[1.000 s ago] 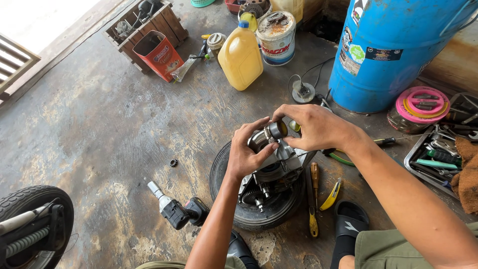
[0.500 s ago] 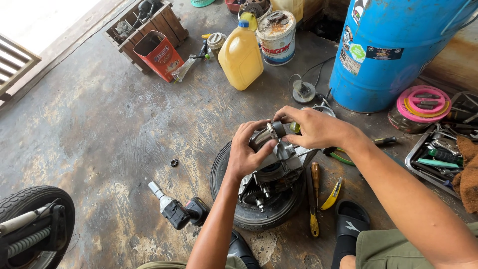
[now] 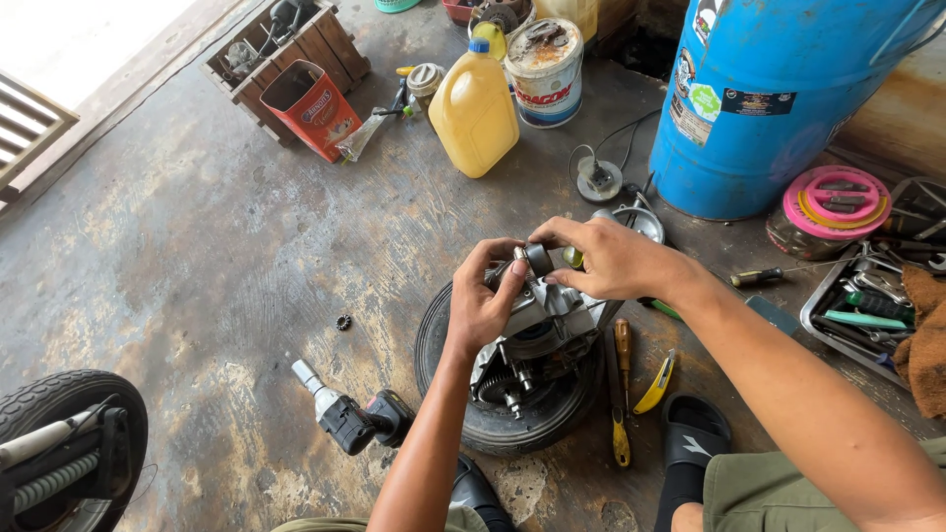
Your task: The recorder is repairing or assembling a motorcycle engine casing component attached to a wheel using manual tools.
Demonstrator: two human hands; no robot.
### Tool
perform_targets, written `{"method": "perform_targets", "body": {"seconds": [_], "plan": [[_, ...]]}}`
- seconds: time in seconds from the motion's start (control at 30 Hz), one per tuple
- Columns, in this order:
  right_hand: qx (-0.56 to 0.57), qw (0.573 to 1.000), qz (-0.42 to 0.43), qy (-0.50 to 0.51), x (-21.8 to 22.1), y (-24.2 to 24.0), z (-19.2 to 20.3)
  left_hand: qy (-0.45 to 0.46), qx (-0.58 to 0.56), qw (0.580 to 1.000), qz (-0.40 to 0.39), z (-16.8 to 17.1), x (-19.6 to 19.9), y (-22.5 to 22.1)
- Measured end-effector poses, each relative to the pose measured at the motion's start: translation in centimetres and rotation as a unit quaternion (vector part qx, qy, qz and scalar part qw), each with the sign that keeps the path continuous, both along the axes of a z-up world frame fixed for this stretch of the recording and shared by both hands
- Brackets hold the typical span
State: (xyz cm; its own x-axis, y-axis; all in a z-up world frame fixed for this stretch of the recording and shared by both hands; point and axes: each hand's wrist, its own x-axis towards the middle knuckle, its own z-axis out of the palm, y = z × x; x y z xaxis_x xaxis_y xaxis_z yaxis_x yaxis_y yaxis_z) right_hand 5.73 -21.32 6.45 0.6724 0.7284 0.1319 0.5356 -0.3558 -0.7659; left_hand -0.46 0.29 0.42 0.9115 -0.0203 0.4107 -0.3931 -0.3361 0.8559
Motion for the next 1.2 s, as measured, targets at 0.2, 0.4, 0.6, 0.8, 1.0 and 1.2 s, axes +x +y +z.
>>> {"method": "perform_targets", "body": {"seconds": [0.2,0.4,0.6,0.8,1.0,1.2], "plan": [[0.001,1.000,-0.007,0.004,0.1,-0.1,-0.4,0.003,0.003,1.000,0.005,0.2,0.0,-0.1],[-0.095,0.994,0.011,0.056,1.5,-0.3,1.2,-0.007,0.043,0.999,0.019,0.7,-0.1,-0.3],[0.044,0.984,-0.152,0.080,-0.3,-3.2,0.0,0.018,0.051,0.998,0.020,-0.2,-0.1,-0.2],[0.166,0.974,-0.107,0.111,-0.4,-1.5,-4.7,0.038,0.109,0.993,0.009,1.9,0.5,-1.2],[0.200,0.962,-0.031,0.184,0.7,-1.8,-5.5,0.050,0.109,0.993,-0.002,1.0,0.8,-1.3],[0.224,0.954,-0.034,0.198,0.8,-2.0,-5.1,0.104,0.142,0.984,0.034,-0.7,-0.1,-0.3]]}}
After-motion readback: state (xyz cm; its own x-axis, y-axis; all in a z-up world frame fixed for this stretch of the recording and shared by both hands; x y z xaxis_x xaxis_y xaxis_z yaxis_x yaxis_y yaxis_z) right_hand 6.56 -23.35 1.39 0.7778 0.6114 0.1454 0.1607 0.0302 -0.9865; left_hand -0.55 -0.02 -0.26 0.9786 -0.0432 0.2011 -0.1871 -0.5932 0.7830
